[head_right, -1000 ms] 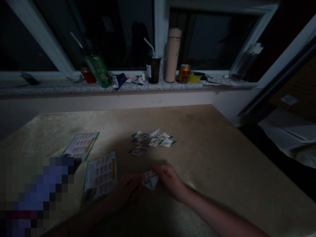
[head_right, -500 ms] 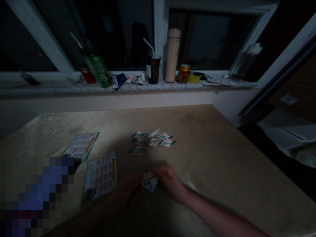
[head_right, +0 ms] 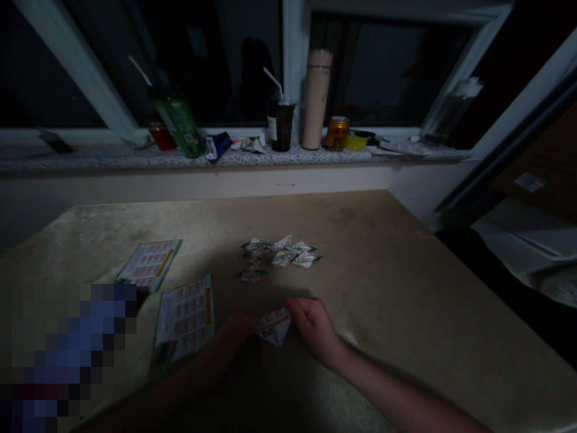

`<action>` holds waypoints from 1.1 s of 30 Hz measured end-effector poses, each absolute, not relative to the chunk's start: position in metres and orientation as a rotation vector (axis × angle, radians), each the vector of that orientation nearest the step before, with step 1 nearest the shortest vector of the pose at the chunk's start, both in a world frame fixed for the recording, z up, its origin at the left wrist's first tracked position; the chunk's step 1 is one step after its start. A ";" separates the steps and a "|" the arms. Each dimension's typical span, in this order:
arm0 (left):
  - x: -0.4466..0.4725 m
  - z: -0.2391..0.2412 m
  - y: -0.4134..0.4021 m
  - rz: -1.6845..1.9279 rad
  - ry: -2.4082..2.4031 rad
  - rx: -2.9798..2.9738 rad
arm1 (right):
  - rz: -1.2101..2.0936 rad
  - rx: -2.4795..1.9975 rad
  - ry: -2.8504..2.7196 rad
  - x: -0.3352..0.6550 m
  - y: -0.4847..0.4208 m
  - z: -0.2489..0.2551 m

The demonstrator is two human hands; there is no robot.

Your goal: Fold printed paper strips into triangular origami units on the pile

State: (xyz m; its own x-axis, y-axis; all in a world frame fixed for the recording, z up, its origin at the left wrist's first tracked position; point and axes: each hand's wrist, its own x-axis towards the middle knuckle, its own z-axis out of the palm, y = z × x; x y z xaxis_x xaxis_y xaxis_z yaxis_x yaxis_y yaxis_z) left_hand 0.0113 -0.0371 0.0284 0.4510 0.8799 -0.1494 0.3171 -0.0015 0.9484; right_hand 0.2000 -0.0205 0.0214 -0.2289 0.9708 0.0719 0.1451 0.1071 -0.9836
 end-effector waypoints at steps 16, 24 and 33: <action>0.018 0.032 -0.036 0.722 1.138 1.628 | 1.285 -1.140 -1.210 0.194 -0.015 0.026; 0.019 0.038 -0.033 0.662 1.006 1.620 | 1.095 -1.091 -1.410 0.194 -0.016 0.026; 0.021 0.023 -0.031 0.651 1.073 1.462 | 0.884 -0.967 -1.710 0.195 -0.022 0.032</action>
State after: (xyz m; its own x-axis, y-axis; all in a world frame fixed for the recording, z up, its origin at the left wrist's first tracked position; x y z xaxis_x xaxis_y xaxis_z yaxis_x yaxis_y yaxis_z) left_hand 0.0206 -0.0308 0.0230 0.4279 0.8865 -0.1763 0.2532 0.0697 0.9649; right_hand 0.1952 -0.0216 0.0319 -0.2390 0.8950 0.3767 0.2100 0.4264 -0.8798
